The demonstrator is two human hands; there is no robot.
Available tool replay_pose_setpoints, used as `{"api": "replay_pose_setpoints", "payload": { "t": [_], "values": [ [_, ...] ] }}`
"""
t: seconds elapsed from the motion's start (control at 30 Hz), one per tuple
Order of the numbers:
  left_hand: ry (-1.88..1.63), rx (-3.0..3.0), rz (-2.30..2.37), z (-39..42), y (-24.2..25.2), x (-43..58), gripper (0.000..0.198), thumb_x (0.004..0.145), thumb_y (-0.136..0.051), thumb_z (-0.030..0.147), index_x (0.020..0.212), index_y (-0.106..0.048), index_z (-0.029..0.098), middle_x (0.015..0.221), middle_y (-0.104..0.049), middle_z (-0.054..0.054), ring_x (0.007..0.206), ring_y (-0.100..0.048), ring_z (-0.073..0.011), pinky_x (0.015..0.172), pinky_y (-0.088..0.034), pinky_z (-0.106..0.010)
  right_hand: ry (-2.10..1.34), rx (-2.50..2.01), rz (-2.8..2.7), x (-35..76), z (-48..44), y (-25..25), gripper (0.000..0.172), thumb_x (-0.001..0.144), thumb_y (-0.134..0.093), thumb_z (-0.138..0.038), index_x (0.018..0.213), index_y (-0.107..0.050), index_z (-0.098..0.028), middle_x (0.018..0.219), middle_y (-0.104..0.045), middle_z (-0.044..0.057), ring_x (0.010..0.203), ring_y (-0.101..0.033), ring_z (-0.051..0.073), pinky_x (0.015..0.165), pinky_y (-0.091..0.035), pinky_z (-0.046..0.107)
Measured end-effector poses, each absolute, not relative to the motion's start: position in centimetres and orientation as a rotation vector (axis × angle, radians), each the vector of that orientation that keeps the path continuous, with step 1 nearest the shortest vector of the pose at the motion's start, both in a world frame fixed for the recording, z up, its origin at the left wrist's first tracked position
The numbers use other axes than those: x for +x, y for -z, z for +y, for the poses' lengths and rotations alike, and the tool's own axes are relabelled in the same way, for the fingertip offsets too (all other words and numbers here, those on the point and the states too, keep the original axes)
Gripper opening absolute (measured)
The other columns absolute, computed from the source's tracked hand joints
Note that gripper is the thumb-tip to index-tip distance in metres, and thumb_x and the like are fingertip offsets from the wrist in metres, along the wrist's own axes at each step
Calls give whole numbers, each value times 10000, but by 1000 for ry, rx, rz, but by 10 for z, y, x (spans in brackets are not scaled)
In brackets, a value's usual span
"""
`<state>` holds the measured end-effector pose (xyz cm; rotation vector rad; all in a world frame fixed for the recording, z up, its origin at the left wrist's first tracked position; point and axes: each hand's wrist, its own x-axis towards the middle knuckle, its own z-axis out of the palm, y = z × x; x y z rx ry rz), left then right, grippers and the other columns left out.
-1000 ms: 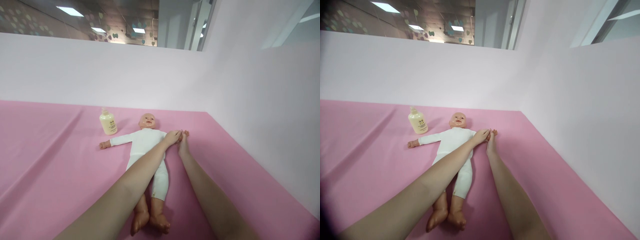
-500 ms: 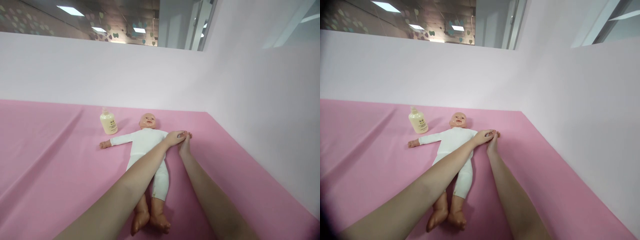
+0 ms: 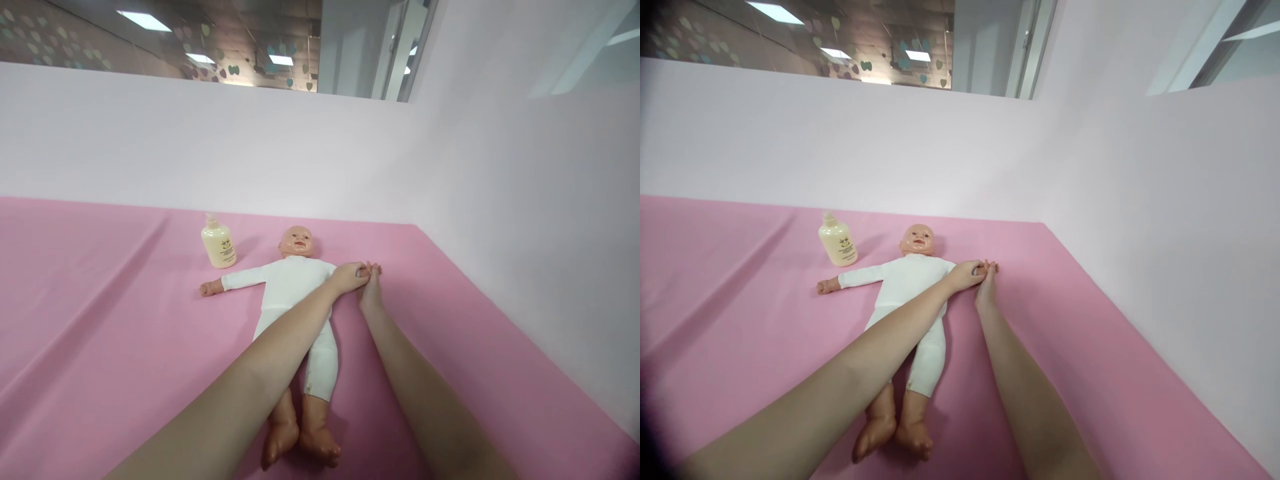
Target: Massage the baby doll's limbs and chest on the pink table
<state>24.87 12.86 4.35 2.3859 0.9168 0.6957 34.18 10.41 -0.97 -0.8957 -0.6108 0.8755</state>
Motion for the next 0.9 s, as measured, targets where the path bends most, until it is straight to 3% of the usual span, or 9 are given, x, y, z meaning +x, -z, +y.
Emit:
{"api": "replay_pose_setpoints", "payload": {
  "t": [0.17,0.33,0.57,0.9],
  "values": [
    [-708,2372,969,125,-45,248,274,887,-519,398,1045,-577,182,1028,-692,-92,935,-646,-245,815,-489,-325,-887,-832,-493,339,105,7,326,859,-542,-508,1020,-610,-233,1170,-655,40,1193,-584,177,1032,-475,342],
    [-704,2346,1004,123,-45,247,282,901,-512,387,1104,-486,193,1037,-681,-79,922,-646,-226,797,-488,-318,-817,-801,-543,338,102,5,234,845,-586,-452,920,-576,-231,998,-682,15,1020,-653,168,916,-528,324],
    [-618,2436,996,128,-42,247,226,918,-481,393,1053,-502,213,997,-687,-61,901,-646,-223,778,-489,-312,-768,-765,-497,338,103,1,115,835,-606,-296,822,-512,-231,786,-611,-48,755,-635,105,762,-533,248],
    [-638,2492,908,134,-38,250,280,924,-464,385,1074,-602,194,1069,-700,-66,966,-643,-219,837,-492,-305,-846,-769,-427,338,97,-2,115,811,-591,-308,880,-537,-233,903,-630,-27,860,-636,118,749,-536,244]
  ]
}}
